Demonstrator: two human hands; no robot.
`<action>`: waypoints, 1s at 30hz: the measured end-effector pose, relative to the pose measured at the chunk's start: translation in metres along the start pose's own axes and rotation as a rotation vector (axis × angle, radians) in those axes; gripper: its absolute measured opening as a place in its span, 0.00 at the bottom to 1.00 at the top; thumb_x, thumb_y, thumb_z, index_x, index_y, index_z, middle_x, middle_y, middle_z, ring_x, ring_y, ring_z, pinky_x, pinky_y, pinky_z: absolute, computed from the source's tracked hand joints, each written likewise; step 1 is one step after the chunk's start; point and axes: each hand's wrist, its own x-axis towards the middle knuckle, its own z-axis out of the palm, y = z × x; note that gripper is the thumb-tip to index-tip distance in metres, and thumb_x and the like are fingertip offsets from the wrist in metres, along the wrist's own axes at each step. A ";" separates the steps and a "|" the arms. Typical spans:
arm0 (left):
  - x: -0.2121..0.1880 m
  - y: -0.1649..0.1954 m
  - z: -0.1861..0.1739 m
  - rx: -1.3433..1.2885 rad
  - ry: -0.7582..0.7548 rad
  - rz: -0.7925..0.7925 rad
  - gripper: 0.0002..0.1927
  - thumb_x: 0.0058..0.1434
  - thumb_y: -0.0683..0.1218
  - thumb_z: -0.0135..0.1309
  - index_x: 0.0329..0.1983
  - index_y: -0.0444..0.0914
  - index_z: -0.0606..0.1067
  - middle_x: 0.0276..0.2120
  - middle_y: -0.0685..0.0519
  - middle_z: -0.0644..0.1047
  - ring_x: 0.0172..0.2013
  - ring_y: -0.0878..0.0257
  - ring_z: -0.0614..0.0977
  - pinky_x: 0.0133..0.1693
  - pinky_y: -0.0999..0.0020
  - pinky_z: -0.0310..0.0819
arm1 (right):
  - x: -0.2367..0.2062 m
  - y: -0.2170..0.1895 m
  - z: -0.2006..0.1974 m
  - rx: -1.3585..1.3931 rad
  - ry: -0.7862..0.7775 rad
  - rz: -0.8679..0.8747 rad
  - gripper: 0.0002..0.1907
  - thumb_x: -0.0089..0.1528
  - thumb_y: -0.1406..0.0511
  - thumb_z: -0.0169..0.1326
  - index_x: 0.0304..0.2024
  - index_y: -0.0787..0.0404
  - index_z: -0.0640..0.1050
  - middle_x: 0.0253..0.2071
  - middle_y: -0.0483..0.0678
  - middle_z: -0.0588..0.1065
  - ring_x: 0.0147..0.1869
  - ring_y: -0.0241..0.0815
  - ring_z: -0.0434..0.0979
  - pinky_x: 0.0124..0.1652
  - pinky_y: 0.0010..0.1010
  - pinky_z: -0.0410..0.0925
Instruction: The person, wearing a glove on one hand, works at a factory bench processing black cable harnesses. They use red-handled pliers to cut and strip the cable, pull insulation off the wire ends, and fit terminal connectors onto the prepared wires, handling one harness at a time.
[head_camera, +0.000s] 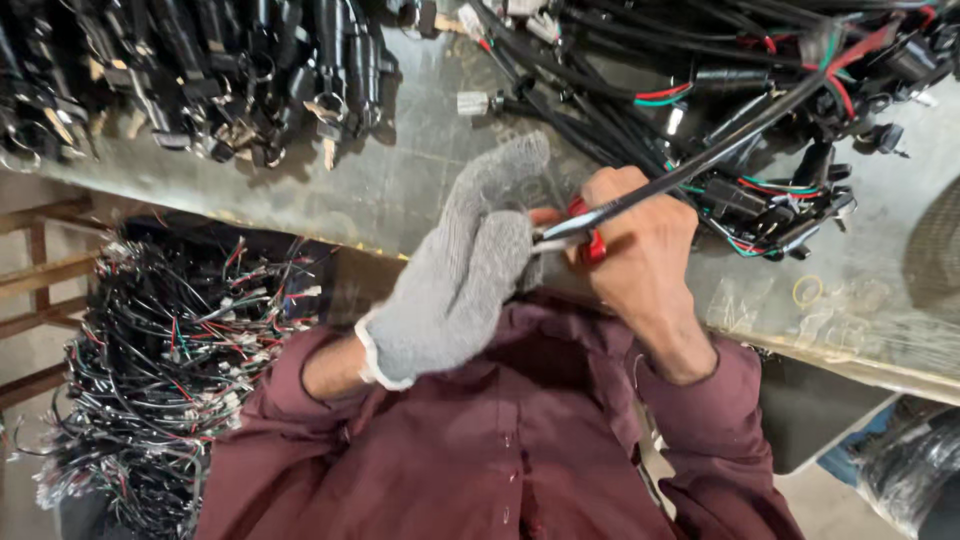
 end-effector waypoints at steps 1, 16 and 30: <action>0.003 0.006 -0.004 0.027 -0.046 -0.008 0.24 0.77 0.41 0.48 0.74 0.35 0.66 0.38 0.50 0.77 0.32 0.63 0.73 0.37 0.69 0.73 | 0.000 0.003 0.004 0.033 0.000 -0.021 0.21 0.56 0.56 0.73 0.30 0.58 0.74 0.30 0.51 0.75 0.36 0.54 0.77 0.34 0.44 0.67; 0.016 -0.003 -0.003 0.603 0.023 0.490 0.39 0.63 0.47 0.65 0.74 0.36 0.61 0.57 0.43 0.77 0.50 0.45 0.79 0.52 0.57 0.75 | -0.014 -0.010 0.004 0.391 0.108 -0.037 0.17 0.51 0.68 0.66 0.40 0.62 0.75 0.36 0.52 0.74 0.40 0.56 0.76 0.38 0.40 0.69; 0.013 -0.005 0.010 0.566 0.004 0.485 0.39 0.64 0.46 0.67 0.74 0.35 0.61 0.56 0.46 0.77 0.50 0.48 0.80 0.53 0.58 0.75 | -0.029 -0.005 -0.006 0.409 0.076 0.048 0.15 0.55 0.68 0.68 0.39 0.63 0.76 0.38 0.51 0.77 0.40 0.54 0.78 0.38 0.39 0.70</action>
